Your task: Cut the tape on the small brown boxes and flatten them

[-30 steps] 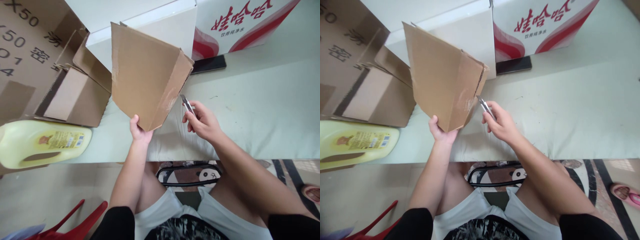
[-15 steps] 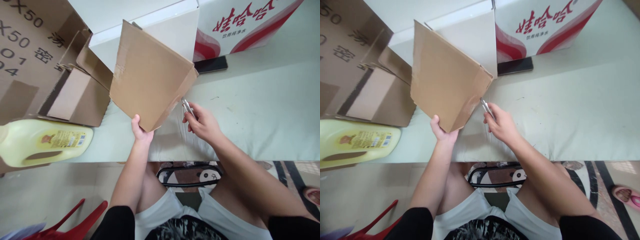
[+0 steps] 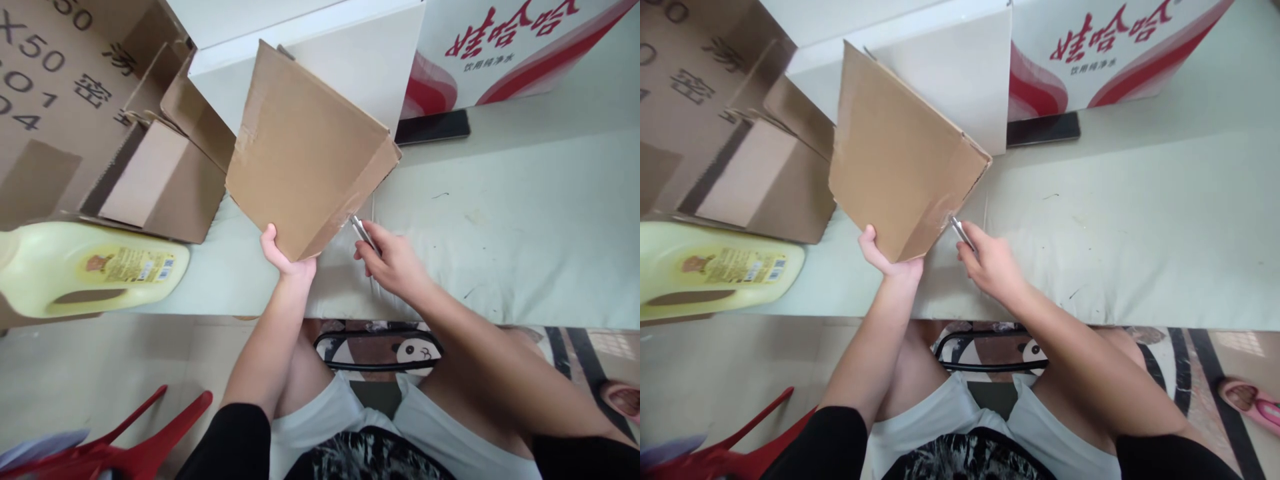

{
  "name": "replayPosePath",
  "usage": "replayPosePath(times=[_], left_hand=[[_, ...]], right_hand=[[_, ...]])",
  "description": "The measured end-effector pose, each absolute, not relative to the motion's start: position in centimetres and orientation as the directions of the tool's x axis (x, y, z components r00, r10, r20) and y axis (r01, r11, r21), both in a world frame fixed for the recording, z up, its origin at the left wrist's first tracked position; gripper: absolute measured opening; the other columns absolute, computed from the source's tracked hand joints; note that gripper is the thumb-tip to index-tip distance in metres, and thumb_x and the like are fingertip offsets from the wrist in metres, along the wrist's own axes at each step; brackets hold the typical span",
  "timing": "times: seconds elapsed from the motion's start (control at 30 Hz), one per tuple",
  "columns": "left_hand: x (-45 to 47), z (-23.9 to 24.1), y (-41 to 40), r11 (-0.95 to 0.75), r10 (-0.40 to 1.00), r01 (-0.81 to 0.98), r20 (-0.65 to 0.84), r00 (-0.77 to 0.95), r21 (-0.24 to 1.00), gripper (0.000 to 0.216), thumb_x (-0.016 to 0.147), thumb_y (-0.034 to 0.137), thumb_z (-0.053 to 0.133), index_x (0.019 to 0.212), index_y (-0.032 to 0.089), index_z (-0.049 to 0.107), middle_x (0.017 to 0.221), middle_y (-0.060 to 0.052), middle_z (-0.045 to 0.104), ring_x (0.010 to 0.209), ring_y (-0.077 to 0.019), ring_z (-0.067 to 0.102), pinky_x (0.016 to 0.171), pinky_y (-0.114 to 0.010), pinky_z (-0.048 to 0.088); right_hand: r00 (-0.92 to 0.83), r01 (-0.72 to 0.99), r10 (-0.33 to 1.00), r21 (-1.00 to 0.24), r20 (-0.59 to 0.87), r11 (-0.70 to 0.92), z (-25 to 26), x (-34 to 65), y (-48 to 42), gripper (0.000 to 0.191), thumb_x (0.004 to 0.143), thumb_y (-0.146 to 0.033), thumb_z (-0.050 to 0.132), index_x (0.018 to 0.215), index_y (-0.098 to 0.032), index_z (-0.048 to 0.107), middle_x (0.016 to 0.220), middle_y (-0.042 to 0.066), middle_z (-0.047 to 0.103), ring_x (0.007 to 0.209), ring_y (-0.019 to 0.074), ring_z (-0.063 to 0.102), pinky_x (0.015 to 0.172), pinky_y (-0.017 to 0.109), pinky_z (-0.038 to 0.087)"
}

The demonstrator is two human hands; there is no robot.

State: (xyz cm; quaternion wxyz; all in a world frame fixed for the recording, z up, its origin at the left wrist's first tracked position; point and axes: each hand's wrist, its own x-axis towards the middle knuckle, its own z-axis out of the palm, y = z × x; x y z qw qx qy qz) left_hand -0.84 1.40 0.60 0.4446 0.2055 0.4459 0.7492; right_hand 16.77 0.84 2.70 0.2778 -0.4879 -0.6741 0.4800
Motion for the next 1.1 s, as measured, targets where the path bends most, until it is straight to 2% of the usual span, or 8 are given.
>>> replayPosePath(times=[0.13, 0.27, 0.47, 0.7, 0.87, 1.03, 1.1], left_hand=[[-0.7, 1.1, 1.4, -0.232, 0.805, -0.518, -0.137, -0.578, 0.823, 0.054, 0.080, 0.059, 0.053, 0.118, 0.024, 0.068, 0.121, -0.008, 0.074, 0.119, -0.0318, 0.066, 0.087, -0.038, 0.055], [-0.5, 1.0, 1.3, -0.204, 0.827, -0.521, -0.140, -0.545, 0.829, 0.054, 0.081, 0.061, 0.054, 0.118, 0.025, 0.068, 0.121, -0.007, 0.074, 0.120, -0.0318, 0.066, 0.089, -0.038, 0.055], [-0.1, 0.4, 1.5, -0.181, 0.839, -0.535, -0.155, -0.522, 0.825, 0.053, 0.080, 0.060, 0.058, 0.117, 0.024, 0.069, 0.120, -0.008, 0.075, 0.123, -0.0322, 0.066, 0.092, -0.038, 0.054], [0.4, 0.6, 1.6, -0.257, 0.803, -0.574, -0.159, -0.574, 0.777, 0.052, 0.080, 0.058, 0.057, 0.115, 0.023, 0.070, 0.116, -0.008, 0.074, 0.109, -0.0290, 0.069, 0.084, -0.036, 0.054], [0.4, 0.8, 1.5, -0.267, 0.791, -0.581, -0.170, -0.588, 0.769, 0.050, 0.078, 0.057, 0.058, 0.112, 0.023, 0.070, 0.116, -0.008, 0.074, 0.113, -0.0309, 0.067, 0.086, -0.038, 0.053], [1.1, 0.8, 1.2, -0.197, 0.825, -0.642, -0.229, -0.517, 0.741, 0.049, 0.080, 0.059, 0.057, 0.111, 0.023, 0.069, 0.109, -0.008, 0.074, 0.100, -0.0281, 0.068, 0.080, -0.037, 0.052], [1.3, 0.8, 1.1, -0.151, 0.832, -0.660, -0.267, -0.487, 0.736, 0.050, 0.080, 0.060, 0.057, 0.111, 0.023, 0.070, 0.106, -0.008, 0.074, 0.095, -0.0273, 0.069, 0.076, -0.036, 0.053]], right_hand=[[-0.379, 0.441, 0.920, -0.893, -0.096, 0.088, 2.1, 16.3, 0.3, 0.032, 0.097, -0.033, 0.049, 0.124, -0.021, 0.061, 0.077, 0.002, 0.074, 0.051, 0.0165, 0.062, 0.062, 0.033, 0.051], [-0.377, 0.464, 0.921, -0.881, -0.098, 0.096, 1.8, 16.6, 0.4, 0.036, 0.097, -0.034, 0.048, 0.128, -0.021, 0.061, 0.076, 0.002, 0.074, 0.053, 0.0178, 0.063, 0.062, 0.034, 0.050], [-0.282, 0.540, 0.956, -0.837, -0.085, 0.085, 2.2, 17.7, 1.5, 0.032, 0.094, -0.031, 0.052, 0.121, -0.021, 0.066, 0.081, 0.004, 0.076, 0.057, 0.0181, 0.063, 0.064, 0.034, 0.048], [-0.416, 0.390, 0.894, -0.921, -0.169, 0.008, 2.5, 17.0, 0.9, 0.024, 0.096, -0.032, 0.048, 0.111, -0.021, 0.063, 0.077, 0.001, 0.074, 0.049, 0.0138, 0.058, 0.060, 0.031, 0.047], [-0.336, 0.438, 0.933, -0.898, -0.127, 0.035, 2.2, 16.7, 0.5, 0.023, 0.092, -0.028, 0.052, 0.110, -0.022, 0.064, 0.073, 0.002, 0.070, 0.059, 0.0174, 0.064, 0.063, 0.030, 0.047], [-0.456, 0.130, 0.864, -0.976, -0.215, -0.175, 1.9, 16.8, 1.1, 0.030, 0.092, -0.038, 0.051, 0.116, -0.021, 0.057, 0.067, -0.004, 0.061, 0.043, 0.0105, 0.045, 0.048, 0.027, 0.038], [-0.417, 0.141, 0.885, -0.976, -0.209, -0.164, 1.9, 17.0, 1.5, 0.027, 0.090, -0.036, 0.053, 0.113, -0.022, 0.054, 0.068, -0.005, 0.059, 0.046, 0.0101, 0.045, 0.048, 0.026, 0.037]])
